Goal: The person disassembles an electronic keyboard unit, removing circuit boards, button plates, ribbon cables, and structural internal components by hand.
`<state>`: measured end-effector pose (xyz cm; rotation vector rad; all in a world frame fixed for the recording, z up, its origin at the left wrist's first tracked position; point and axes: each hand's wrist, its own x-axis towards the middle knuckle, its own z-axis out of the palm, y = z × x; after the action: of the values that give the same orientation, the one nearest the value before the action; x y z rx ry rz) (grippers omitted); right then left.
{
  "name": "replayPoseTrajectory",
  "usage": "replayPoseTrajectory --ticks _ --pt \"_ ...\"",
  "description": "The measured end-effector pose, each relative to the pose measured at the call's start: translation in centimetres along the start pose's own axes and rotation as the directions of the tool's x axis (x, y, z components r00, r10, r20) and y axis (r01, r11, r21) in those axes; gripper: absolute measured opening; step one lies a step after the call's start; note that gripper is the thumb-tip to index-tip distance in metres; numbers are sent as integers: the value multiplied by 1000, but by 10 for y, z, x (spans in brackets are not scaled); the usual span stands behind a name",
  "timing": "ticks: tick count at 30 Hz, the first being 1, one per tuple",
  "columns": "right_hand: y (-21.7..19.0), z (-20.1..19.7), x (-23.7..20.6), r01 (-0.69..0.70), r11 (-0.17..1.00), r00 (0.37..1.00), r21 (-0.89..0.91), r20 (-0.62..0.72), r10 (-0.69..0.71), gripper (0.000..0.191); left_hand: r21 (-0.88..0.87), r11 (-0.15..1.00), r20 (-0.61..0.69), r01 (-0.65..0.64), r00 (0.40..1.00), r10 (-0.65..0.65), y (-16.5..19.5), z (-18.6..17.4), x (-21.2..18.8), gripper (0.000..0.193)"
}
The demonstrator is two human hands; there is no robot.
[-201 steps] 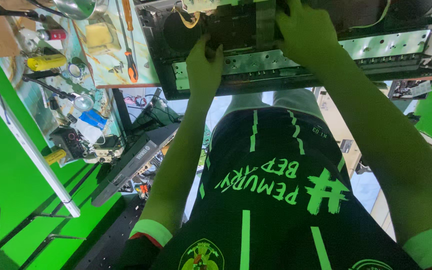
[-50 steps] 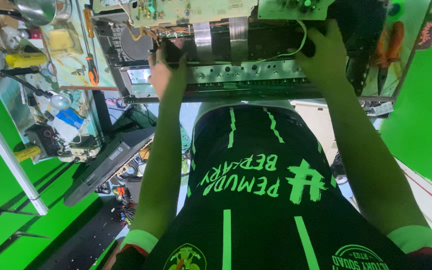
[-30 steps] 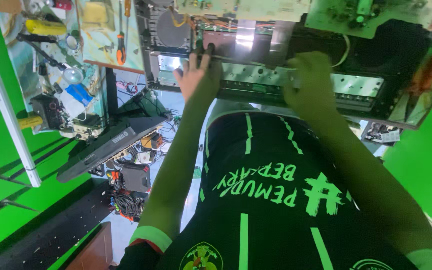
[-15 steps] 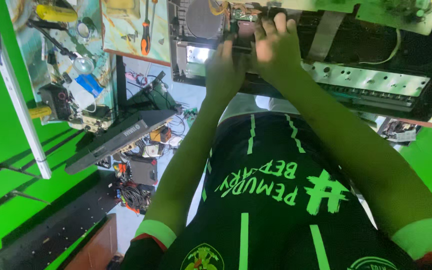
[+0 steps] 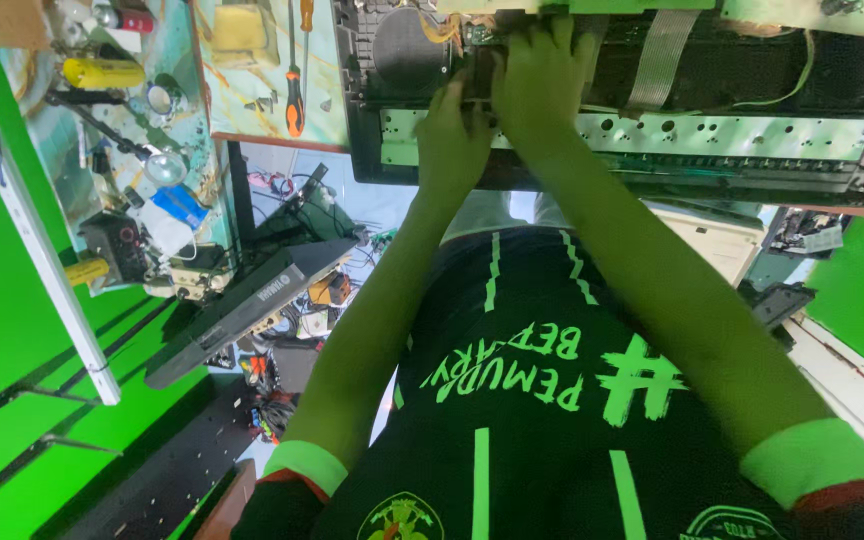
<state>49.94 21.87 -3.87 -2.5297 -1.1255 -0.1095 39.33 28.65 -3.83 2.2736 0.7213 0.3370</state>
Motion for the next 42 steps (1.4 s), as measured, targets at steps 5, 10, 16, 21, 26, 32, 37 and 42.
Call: replayPoseTrajectory --ticks 5,10,16,21,26,32,37,42 --pt "-12 3 10 -70 991 994 -113 -91 59 27 -159 976 96 146 987 -132 -7 -4 0 50" --pt "-18 5 20 -238 963 960 -124 119 253 31 23 989 15 -146 989 145 -21 -8 -1 56" --pt "-19 3 28 -350 933 921 -89 149 360 26 79 997 196 -18 981 2 -31 -9 8 35" --pt "-19 1 32 -383 914 866 -131 293 405 28 -83 985 175 -153 971 166 -44 -17 20 19" --pt "-25 13 23 -317 942 939 -109 103 328 29 19 957 142 -290 948 284 -59 -29 39 22" --pt "-39 39 14 -411 878 912 -245 -96 399 22 28 914 360 -404 857 368 -74 -44 61 22" --pt "-59 45 -5 -520 854 797 34 -339 499 30 -90 940 493 -328 806 328 -89 -46 64 25" --pt "-73 52 -14 -576 799 684 174 -433 587 16 -132 893 483 -429 759 436 -101 -43 59 22"
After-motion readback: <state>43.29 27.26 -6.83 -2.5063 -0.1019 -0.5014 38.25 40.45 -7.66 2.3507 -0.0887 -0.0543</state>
